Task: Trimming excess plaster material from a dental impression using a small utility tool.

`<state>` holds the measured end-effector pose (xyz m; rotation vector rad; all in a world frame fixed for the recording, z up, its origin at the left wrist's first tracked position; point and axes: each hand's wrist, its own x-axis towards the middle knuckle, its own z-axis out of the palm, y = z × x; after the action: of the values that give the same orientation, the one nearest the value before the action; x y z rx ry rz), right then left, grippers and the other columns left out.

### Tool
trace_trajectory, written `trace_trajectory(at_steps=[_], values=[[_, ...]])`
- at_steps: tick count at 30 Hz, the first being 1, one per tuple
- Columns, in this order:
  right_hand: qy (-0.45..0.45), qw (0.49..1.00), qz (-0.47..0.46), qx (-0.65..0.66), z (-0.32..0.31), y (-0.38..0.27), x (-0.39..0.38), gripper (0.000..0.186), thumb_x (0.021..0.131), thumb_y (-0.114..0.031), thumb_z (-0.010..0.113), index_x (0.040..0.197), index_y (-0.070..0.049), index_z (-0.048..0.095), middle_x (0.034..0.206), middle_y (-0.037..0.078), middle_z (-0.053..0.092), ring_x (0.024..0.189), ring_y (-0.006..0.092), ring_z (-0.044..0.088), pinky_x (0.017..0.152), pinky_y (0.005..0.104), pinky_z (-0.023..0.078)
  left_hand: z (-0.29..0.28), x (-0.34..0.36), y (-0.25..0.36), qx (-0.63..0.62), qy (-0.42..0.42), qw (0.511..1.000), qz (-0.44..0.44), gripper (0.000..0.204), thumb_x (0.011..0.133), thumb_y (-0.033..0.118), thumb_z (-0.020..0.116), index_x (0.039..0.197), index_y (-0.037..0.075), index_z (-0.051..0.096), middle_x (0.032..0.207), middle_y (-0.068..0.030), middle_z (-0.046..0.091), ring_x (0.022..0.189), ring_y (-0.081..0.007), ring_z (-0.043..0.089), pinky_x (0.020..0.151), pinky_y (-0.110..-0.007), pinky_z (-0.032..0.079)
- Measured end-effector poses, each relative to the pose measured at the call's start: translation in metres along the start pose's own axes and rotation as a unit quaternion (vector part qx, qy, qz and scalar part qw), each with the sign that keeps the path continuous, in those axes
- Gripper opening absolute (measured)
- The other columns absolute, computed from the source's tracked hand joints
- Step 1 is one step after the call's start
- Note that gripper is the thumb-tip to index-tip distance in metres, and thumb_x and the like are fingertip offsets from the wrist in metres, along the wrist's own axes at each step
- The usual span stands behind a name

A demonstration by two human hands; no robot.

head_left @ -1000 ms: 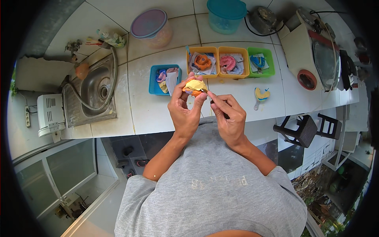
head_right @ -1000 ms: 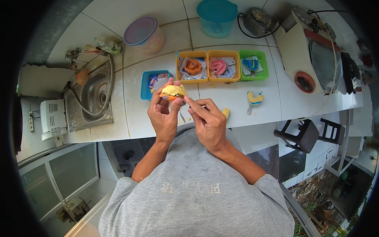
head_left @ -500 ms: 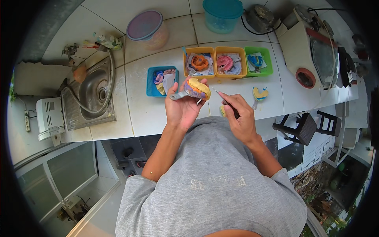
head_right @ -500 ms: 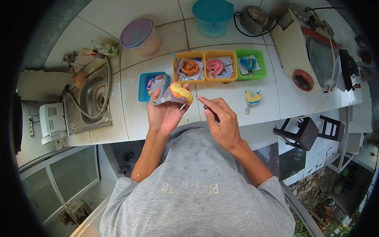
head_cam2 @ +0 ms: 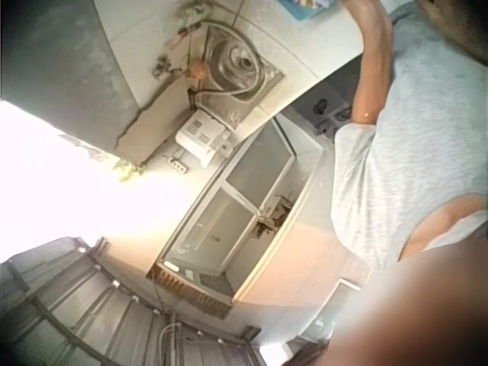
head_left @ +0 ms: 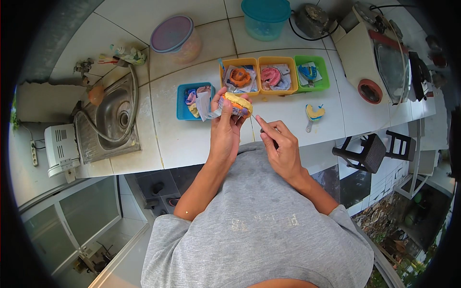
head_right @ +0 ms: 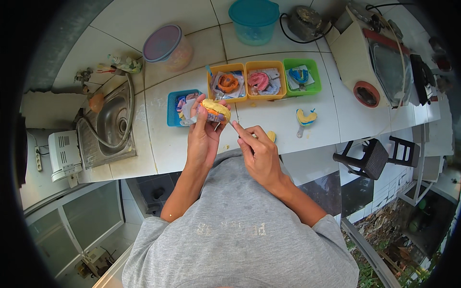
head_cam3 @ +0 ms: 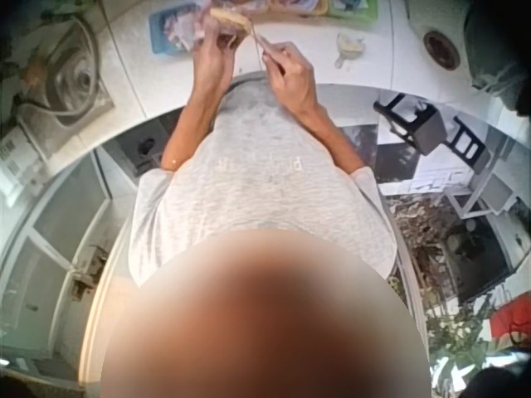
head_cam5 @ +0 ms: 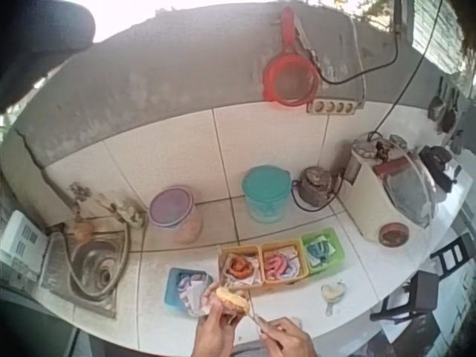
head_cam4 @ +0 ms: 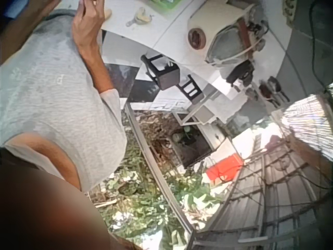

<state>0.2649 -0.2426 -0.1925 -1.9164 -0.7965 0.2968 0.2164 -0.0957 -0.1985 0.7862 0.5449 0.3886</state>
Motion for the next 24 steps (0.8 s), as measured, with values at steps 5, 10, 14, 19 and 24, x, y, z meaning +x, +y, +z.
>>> trace_trajectory(at_steps=[5,10,14,19,24], values=[[-0.04,0.999,0.006,-0.006,-0.002,0.009,0.004,0.042,0.09,0.0,0.061,0.131,-0.011,0.063,0.09,0.01,0.061,0.064,0.0232,0.06,0.06,0.0337,0.049,-0.008,0.0,-0.001,0.01,-0.006,1.0,-0.003,0.049,0.105,0.036,0.044,0.147,0.016,0.03,0.132,-0.0189,0.057,0.125,-0.0256,0.055,0.106,-0.039,0.042],[-0.142,0.976,-0.066,-0.151,-0.032,0.004,0.022,0.05,0.085,0.002,0.062,0.132,-0.013,0.061,0.091,0.01,0.061,0.069,0.0274,0.064,0.061,0.0371,0.054,-0.013,-0.001,0.003,0.038,-0.005,0.999,-0.031,0.051,0.104,0.033,0.045,0.149,0.016,0.029,0.132,-0.0202,0.057,0.122,-0.0256,0.057,0.104,-0.039,0.043],[-0.196,0.937,-0.141,-0.252,-0.048,0.003,0.033,0.049,0.083,0.001,0.059,0.13,-0.014,0.062,0.093,0.01,0.06,0.073,0.0264,0.067,0.06,0.0372,0.055,-0.016,-0.001,0.002,0.052,-0.012,0.997,-0.051,0.053,0.103,0.035,0.046,0.149,0.015,0.028,0.131,-0.0215,0.058,0.119,-0.0259,0.059,0.102,-0.039,0.045],[-0.248,0.898,-0.167,-0.322,-0.058,-0.01,0.047,0.047,0.084,0.002,0.057,0.129,-0.013,0.063,0.094,0.011,0.061,0.074,0.0243,0.067,0.06,0.0359,0.054,-0.018,-0.002,0.001,0.061,0.003,0.996,-0.069,0.051,0.102,0.032,0.048,0.147,0.015,0.032,0.131,-0.0239,0.056,0.119,-0.028,0.059,0.1,-0.04,0.048],[-0.15,0.979,-0.109,-0.081,-0.051,-0.01,0.042,0.042,0.089,0.001,0.058,0.13,-0.01,0.062,0.085,0.01,0.06,0.068,0.0199,0.062,0.056,0.0334,0.05,-0.013,0.007,0.007,-0.128,0.038,0.985,-0.11,0.048,0.103,0.031,0.047,0.141,0.004,0.034,0.135,-0.0262,0.051,0.125,-0.0343,0.054,0.107,-0.048,0.045]])
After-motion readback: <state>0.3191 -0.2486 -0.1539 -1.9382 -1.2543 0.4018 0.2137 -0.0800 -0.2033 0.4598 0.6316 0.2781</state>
